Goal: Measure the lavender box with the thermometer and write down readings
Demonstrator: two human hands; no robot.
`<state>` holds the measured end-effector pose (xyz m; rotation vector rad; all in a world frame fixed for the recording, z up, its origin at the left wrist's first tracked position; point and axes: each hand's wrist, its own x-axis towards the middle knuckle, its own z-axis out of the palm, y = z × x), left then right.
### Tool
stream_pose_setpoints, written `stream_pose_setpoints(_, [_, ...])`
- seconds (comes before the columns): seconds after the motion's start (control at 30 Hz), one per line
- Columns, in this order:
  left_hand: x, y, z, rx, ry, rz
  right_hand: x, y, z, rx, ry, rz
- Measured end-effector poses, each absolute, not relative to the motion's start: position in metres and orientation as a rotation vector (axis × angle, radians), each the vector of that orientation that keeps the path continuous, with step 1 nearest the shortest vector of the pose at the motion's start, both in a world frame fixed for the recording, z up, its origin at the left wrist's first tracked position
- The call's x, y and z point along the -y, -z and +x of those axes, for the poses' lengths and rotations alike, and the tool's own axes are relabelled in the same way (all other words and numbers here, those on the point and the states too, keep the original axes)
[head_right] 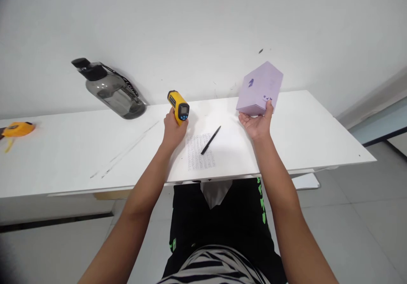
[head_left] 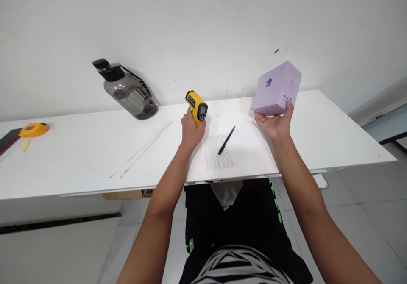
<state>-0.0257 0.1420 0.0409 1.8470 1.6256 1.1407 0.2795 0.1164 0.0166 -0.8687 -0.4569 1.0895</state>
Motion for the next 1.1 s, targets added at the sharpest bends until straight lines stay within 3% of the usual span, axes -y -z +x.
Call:
stream_pose_setpoints(0.2, [-0.149, -0.038, -0.033, -1.864, -0.844, 2.023, -0.124, -0.001, 0.284, 0.476, -0.828, -1.089])
stream_pose_setpoints(0.4, [-0.160, -0.025, -0.039, -1.922, -0.836, 2.010, -0.125, 0.009, 0.278, 0.656, -0.713, -1.217])
stream_pose_setpoints(0.6, [-0.166, -0.019, -0.043, -1.981, -0.786, 1.971, -0.136, 0.009, 0.263, 0.829, -0.284, -1.467])
stream_pose_setpoints(1.1, [-0.170, -0.013, -0.028, -2.005, -0.608, 2.148, -0.146, 0.030, 0.258, 1.323, -0.191, -1.494])
